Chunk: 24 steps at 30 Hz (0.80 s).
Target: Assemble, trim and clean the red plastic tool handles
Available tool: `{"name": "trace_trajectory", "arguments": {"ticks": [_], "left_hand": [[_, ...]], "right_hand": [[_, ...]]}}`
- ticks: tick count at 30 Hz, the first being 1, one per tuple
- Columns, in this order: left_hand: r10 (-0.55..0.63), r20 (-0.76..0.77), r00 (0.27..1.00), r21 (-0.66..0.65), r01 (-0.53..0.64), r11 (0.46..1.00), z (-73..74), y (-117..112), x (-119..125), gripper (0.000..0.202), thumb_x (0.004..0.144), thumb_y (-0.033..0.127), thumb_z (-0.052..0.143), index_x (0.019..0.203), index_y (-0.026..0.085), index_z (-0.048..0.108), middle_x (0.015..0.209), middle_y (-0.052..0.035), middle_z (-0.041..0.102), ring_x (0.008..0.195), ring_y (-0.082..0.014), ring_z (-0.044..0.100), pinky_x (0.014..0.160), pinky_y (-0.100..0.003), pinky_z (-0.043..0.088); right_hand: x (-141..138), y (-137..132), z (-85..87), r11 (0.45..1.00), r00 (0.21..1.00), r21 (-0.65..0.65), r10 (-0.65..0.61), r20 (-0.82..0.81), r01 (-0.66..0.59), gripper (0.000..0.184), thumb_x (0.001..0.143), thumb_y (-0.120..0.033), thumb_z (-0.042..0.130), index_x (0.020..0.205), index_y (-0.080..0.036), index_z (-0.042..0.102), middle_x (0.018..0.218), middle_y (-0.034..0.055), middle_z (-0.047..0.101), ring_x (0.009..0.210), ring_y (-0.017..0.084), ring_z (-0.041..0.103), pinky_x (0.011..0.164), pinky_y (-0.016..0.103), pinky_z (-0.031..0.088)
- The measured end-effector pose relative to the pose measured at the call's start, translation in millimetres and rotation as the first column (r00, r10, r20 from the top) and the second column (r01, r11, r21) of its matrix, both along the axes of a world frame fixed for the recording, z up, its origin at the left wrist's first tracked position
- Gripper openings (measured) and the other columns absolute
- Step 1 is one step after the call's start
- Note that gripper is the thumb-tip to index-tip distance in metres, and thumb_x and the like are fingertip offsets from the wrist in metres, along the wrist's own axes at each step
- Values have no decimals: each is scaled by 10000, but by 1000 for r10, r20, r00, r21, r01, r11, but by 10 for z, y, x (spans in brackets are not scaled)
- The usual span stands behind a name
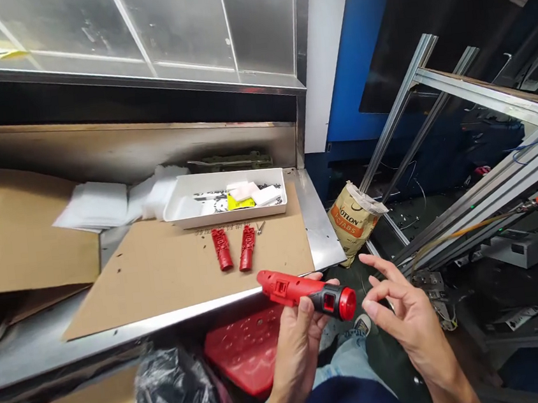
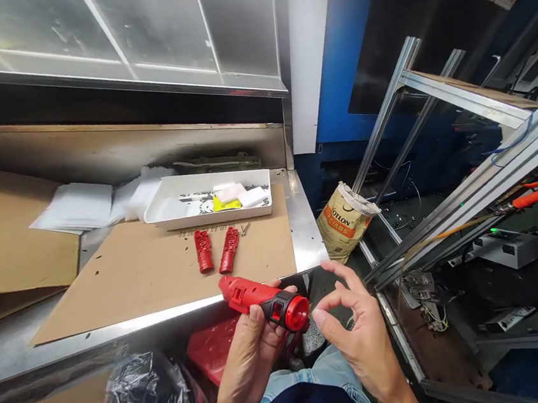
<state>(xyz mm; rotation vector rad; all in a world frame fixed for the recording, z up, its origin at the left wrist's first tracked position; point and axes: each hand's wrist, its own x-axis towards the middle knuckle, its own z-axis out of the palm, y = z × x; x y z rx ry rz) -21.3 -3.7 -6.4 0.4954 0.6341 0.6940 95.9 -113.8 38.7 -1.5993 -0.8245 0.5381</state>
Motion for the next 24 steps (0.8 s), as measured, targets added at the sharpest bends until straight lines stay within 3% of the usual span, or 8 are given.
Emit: {"name": "trace_trajectory", "arguments": {"ticks": [7, 15, 24], "left_hand": [[-28, -11, 1000, 41, 28, 999, 119, -88, 19, 553, 667, 521, 810, 1062, 164, 661, 881, -89, 756, 786, -217, 699, 686, -264, 533], [-27, -18, 999, 23, 27, 999, 163, -156, 83, 509, 625, 516, 839, 971, 176, 683, 789, -61, 742, 704, -166, 677, 654, -218, 516], [2, -128, 992, 42, 4, 999, 114, -175, 92, 594, 530, 566, 864, 920, 151, 695, 782, -42, 694, 612, -131, 586, 565, -205, 479]], "right_hand": [[-118, 37, 8, 996, 986, -64, -58, 158, 69, 130, 817, -371, 672, 720, -302, 725, 1387, 16, 527, 1342, 277, 418, 1155, 552, 266], [-123, -37, -28, 984, 900, -1, -161, 405, 176, 144, 846, -336, 639, 712, -304, 681, 1336, -8, 572, 1344, 268, 395, 1105, 544, 331], [-142, -66, -6, 981, 918, -45, -159, 365, 187, 234, 875, -378, 604, 671, -279, 658, 1342, 8, 564, 1358, 271, 380, 1118, 539, 312]]}}
